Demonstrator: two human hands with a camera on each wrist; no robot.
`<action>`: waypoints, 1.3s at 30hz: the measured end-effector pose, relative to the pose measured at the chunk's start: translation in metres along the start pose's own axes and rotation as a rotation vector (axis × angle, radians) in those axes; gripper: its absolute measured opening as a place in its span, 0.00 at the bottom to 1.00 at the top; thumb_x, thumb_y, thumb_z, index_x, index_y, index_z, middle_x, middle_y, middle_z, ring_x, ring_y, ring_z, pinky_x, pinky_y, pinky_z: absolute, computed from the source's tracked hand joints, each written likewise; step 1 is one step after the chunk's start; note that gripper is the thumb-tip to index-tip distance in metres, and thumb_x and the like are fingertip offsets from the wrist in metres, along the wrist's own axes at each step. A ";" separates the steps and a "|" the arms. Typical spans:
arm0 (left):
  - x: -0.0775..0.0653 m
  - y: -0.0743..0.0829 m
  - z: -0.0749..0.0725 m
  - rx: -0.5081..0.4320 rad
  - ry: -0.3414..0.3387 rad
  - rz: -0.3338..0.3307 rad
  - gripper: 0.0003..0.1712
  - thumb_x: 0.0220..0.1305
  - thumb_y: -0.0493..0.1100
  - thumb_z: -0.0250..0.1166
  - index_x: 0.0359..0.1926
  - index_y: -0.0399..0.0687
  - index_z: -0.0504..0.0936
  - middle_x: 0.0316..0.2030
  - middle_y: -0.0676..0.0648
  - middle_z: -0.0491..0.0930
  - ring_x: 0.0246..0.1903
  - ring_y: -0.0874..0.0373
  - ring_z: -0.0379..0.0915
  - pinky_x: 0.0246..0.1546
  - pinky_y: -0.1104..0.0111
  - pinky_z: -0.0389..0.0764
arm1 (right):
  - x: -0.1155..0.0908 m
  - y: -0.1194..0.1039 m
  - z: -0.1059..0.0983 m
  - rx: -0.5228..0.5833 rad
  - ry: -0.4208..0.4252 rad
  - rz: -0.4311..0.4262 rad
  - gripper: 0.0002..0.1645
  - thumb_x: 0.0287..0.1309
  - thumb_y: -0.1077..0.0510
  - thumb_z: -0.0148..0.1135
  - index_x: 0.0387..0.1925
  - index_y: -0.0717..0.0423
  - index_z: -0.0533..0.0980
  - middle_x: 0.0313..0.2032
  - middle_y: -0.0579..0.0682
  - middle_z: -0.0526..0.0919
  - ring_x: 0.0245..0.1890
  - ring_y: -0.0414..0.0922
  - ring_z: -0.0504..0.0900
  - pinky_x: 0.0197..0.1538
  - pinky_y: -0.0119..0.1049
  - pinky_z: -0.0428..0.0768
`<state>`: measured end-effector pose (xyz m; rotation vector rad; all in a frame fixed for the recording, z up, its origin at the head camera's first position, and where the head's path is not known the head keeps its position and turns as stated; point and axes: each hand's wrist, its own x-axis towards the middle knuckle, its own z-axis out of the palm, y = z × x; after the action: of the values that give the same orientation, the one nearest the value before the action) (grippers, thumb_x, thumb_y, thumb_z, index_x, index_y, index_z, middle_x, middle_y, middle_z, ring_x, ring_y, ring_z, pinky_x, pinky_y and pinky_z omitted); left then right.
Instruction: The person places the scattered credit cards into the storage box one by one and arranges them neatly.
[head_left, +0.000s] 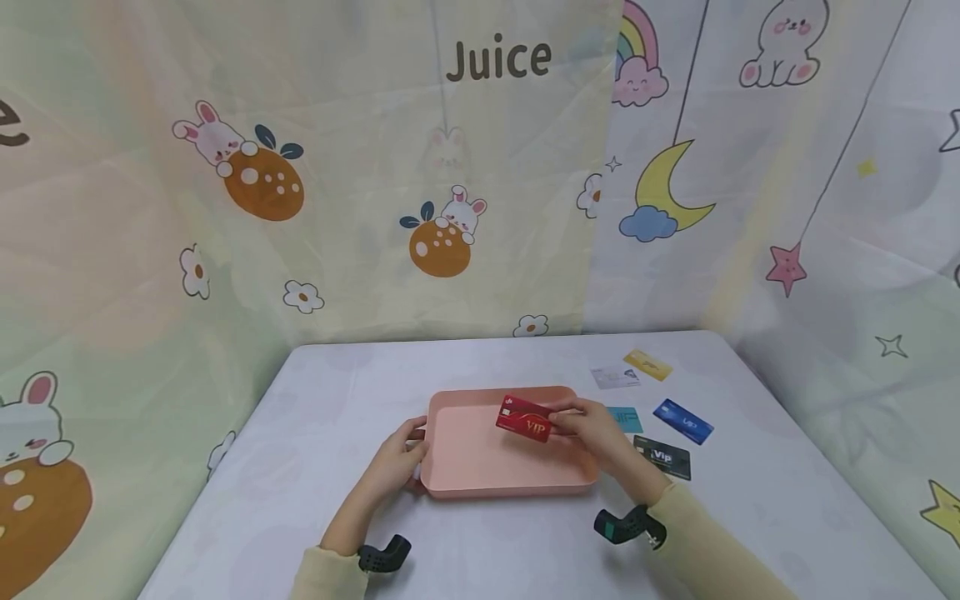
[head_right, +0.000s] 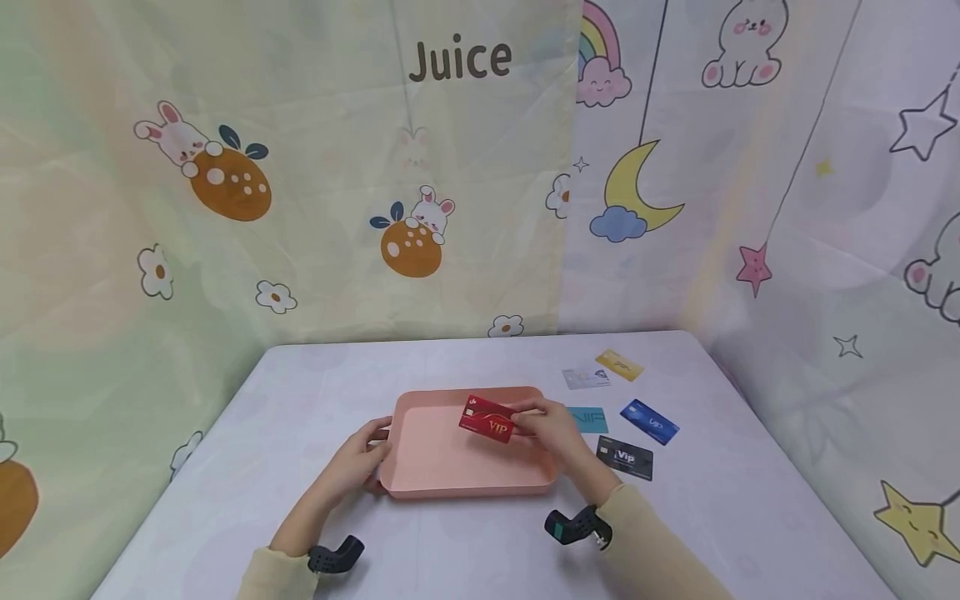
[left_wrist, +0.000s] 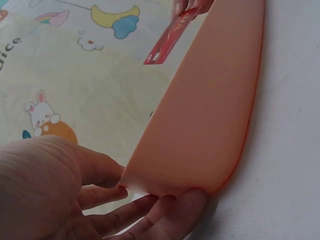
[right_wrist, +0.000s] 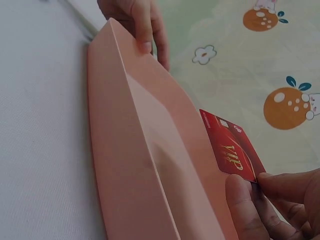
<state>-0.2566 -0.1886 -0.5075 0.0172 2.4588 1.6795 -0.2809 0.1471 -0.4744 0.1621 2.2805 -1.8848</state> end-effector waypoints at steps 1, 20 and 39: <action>0.000 0.000 0.000 0.000 0.000 -0.001 0.30 0.77 0.40 0.56 0.76 0.44 0.64 0.67 0.33 0.71 0.47 0.49 0.81 0.25 0.58 0.88 | 0.000 0.000 0.002 -0.002 -0.001 -0.002 0.19 0.70 0.59 0.64 0.58 0.63 0.79 0.58 0.65 0.80 0.50 0.52 0.86 0.50 0.43 0.88; 0.000 0.001 0.000 0.009 -0.013 -0.006 0.31 0.77 0.40 0.56 0.77 0.45 0.63 0.67 0.33 0.71 0.42 0.51 0.81 0.25 0.60 0.87 | -0.003 0.006 0.027 0.034 -0.038 -0.014 0.17 0.69 0.59 0.65 0.55 0.63 0.81 0.58 0.64 0.80 0.45 0.49 0.88 0.46 0.42 0.89; 0.001 0.001 0.001 0.048 -0.005 -0.005 0.31 0.78 0.43 0.56 0.77 0.46 0.63 0.67 0.33 0.72 0.40 0.52 0.81 0.25 0.62 0.86 | -0.008 0.007 0.058 0.029 -0.066 -0.016 0.17 0.69 0.58 0.66 0.54 0.63 0.82 0.55 0.63 0.84 0.39 0.47 0.88 0.43 0.41 0.89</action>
<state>-0.2575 -0.1873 -0.5071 0.0212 2.4929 1.6155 -0.2676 0.0913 -0.4902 0.0851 2.2191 -1.9023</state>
